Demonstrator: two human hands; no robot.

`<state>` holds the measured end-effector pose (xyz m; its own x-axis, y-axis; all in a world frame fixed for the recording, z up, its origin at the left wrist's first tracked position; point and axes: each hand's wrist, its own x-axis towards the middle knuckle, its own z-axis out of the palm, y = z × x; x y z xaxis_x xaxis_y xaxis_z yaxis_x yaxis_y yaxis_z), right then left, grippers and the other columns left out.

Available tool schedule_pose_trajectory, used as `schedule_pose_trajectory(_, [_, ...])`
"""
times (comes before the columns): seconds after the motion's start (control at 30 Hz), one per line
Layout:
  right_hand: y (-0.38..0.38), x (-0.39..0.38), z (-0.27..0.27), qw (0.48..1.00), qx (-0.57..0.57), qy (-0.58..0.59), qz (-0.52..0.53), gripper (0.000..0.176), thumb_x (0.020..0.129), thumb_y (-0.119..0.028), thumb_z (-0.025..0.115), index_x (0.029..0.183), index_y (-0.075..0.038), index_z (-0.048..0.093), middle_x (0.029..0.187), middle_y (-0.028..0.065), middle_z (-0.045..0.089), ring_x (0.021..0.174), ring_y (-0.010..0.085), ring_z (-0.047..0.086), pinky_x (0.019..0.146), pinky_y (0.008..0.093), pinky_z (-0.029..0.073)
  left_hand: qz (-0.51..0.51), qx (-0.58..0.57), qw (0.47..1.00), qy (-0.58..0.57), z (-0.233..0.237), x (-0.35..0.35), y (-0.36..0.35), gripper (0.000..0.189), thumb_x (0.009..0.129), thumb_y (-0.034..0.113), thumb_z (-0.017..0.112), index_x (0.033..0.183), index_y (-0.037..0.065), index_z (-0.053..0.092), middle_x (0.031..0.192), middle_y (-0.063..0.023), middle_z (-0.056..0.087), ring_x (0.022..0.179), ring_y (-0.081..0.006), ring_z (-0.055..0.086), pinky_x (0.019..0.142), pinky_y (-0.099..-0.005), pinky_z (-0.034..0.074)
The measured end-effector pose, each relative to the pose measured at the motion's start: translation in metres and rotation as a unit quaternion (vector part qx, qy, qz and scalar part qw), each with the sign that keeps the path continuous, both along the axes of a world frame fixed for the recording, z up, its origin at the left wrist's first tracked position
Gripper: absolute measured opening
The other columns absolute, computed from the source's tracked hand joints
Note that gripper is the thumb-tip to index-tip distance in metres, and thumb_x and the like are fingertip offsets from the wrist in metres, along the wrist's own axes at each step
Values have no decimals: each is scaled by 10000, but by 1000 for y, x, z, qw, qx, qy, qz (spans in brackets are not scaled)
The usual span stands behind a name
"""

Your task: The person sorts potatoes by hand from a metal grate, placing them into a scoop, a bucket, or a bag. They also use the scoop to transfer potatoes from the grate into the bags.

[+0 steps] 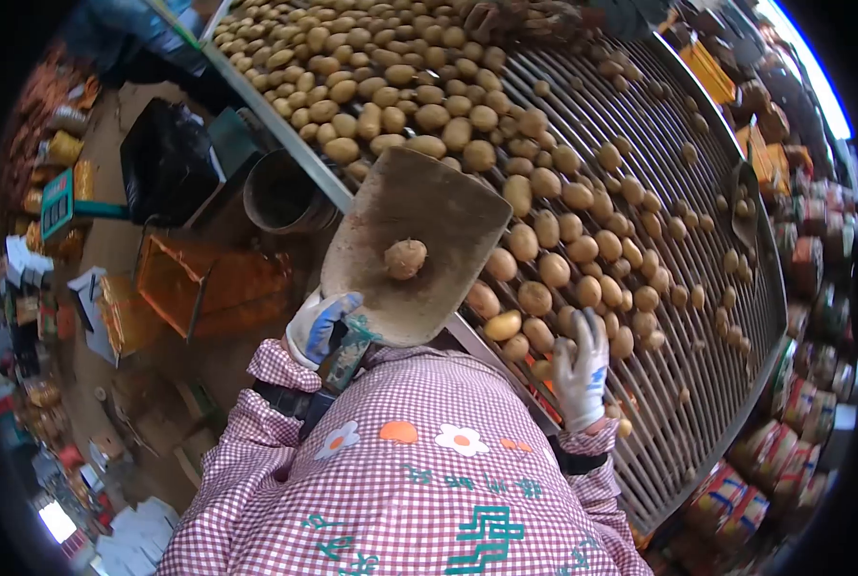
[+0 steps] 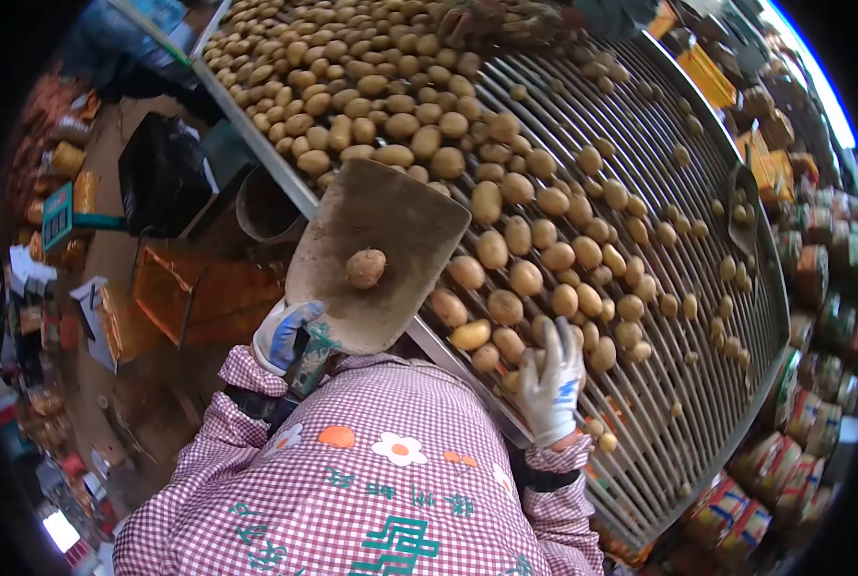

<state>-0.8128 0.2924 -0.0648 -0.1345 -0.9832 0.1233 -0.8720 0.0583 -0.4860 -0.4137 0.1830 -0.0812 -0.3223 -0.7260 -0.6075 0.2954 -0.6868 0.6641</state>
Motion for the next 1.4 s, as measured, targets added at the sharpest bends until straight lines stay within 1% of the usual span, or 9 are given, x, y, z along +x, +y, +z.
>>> schedule_pose_trajectory(0.43, [-72,90,-9,953,112,139,243,762,877,-343,686,1493,17,418,1548,242,396,1467,503,264,1202,628,179,352,-1,936,-19,-10,142,100,330,966,121,589,1274,2,604,1051,-88,699,935,-205,682,831,-343,574])
schedule_pose_trajectory(0.5, [-81,80,-50,952,86,129,263,810,858,-340,704,1513,16,386,1573,227,374,1489,511,211,1206,639,154,349,-18,936,-34,-78,175,141,280,957,137,577,1199,10,638,985,-84,707,903,-201,680,819,-326,569])
schedule_pose_trajectory(0.7, [-89,80,-55,949,54,109,290,887,812,-318,741,1544,-6,348,1584,197,380,1497,496,208,1206,638,161,466,11,870,-159,-58,227,293,450,953,141,573,1372,-20,551,1255,-142,680,1131,-296,663,1019,-413,523])
schedule_pose_trajectory(0.93, [-95,77,-62,946,2,93,311,913,749,-227,768,1537,-14,362,1556,213,411,1483,508,240,1183,633,244,651,196,660,-319,-11,195,401,495,943,182,612,1400,41,484,1012,-99,663,930,-256,676,812,-391,591])
schedule_pose_trajectory(0.97, [-92,75,-61,949,-4,87,302,916,737,-207,771,1536,-16,366,1552,214,416,1481,510,247,1180,631,259,492,235,704,-456,-32,222,462,442,966,175,588,1385,69,496,1021,-104,660,910,-254,679,782,-381,599])
schedule_pose_trajectory(1.2, [-90,84,-49,966,51,53,249,818,782,-390,786,1446,-19,487,1492,217,479,1465,519,268,1205,650,157,461,200,692,-519,-100,274,565,615,963,105,499,1552,20,346,1297,-183,634,1012,-293,670,902,-412,550])
schedule_pose_trajectory(1.23, [-90,83,-48,967,53,49,245,824,781,-414,785,1446,-27,491,1487,211,484,1465,513,271,1205,652,152,233,325,652,-644,-67,254,523,632,964,41,452,1579,39,304,1413,-211,570,1195,-316,621,1030,-400,498])
schedule_pose_trajectory(1.3, [-92,80,-48,968,55,41,241,841,778,-460,781,1446,-35,496,1478,201,493,1466,504,274,1204,657,144,263,88,652,-705,-85,269,529,678,934,-55,392,1590,92,313,1572,-191,407,1359,-311,508,1161,-369,373])
schedule_pose_trajectory(1.4, [-89,76,-51,970,64,41,231,845,789,-522,764,1441,-49,510,1485,192,488,1473,498,260,1209,652,141,541,145,719,-412,-43,247,438,609,948,38,466,1548,98,382,1512,-171,465,1281,-332,563,1061,-436,493])
